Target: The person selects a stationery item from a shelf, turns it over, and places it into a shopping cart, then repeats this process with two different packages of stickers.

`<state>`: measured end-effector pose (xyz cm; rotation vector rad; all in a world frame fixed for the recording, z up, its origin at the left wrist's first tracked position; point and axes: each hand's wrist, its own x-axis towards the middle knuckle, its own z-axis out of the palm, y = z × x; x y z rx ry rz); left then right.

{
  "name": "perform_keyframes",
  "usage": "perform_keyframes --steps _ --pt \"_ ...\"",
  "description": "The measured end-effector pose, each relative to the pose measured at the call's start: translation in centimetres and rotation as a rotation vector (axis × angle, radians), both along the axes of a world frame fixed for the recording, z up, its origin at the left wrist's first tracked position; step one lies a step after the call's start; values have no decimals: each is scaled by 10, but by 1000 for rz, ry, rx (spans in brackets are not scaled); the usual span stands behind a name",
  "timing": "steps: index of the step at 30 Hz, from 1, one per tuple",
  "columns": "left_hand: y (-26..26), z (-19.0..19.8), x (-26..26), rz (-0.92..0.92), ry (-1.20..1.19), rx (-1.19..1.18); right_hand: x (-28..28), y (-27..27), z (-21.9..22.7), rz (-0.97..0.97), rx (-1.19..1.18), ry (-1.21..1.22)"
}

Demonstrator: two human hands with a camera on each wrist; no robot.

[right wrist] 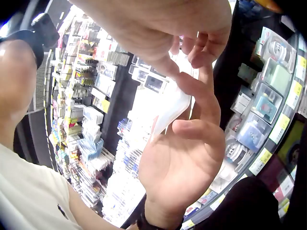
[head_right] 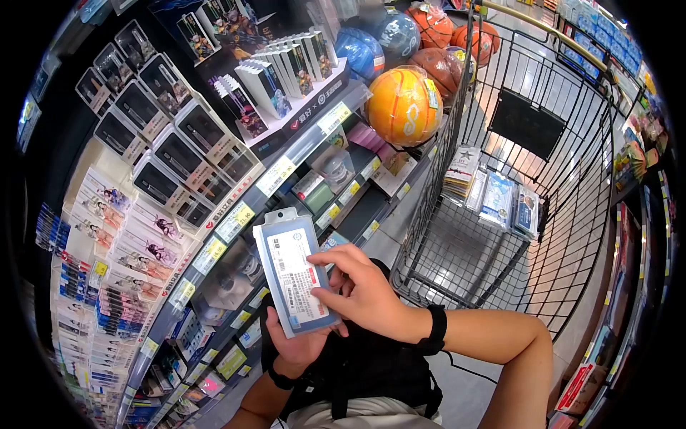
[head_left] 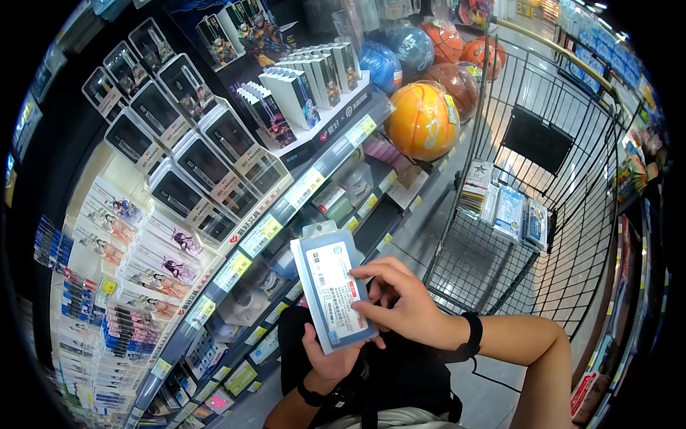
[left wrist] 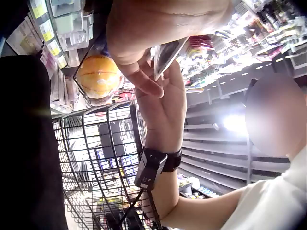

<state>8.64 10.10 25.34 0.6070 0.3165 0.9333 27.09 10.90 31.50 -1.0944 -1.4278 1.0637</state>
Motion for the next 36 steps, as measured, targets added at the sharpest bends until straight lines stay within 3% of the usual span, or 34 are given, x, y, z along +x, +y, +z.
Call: perform_keyframes --steps 3,6,7,9,11,15,16,17,19,21,24,27,29,33,34,35,36 --pt "3 -4 -4 44 130 32 -1 3 -5 26 42 24" --pt "9 -13 -2 136 408 5 -3 0 -2 110 -98 115" --pt "10 20 16 242 531 203 -3 0 -4 148 -115 182" --pt "12 23 14 259 620 317 0 3 -8 207 -196 383" --pt "16 38 23 281 635 335 -6 7 -10 152 -101 460" --pt "39 68 45 265 644 634 21 26 7 -92 50 286" --pt "46 79 56 252 626 695 31 26 26 -126 76 402" --pt "54 95 71 227 562 778 47 29 37 -146 83 426" --pt "58 127 99 49 491 715 86 28 61 -243 114 395" --pt "65 148 136 -6 497 846 118 29 76 -410 122 580" --pt "87 136 220 1 389 987 180 26 87 -616 194 556" --pt "109 117 313 -42 408 1044 260 24 69 -894 255 492" --pt "118 87 370 -94 495 1067 300 10 48 -971 186 581" --pt "111 4 443 -260 733 1102 372 -11 -42 -1129 77 672" --pt "102 -12 454 -357 757 1051 388 -15 -73 -1168 71 590" --pt "79 7 444 -564 783 704 410 -17 -113 -1293 8 414" --pt "79 -7 454 -807 825 628 443 -6 -180 -1484 88 292"
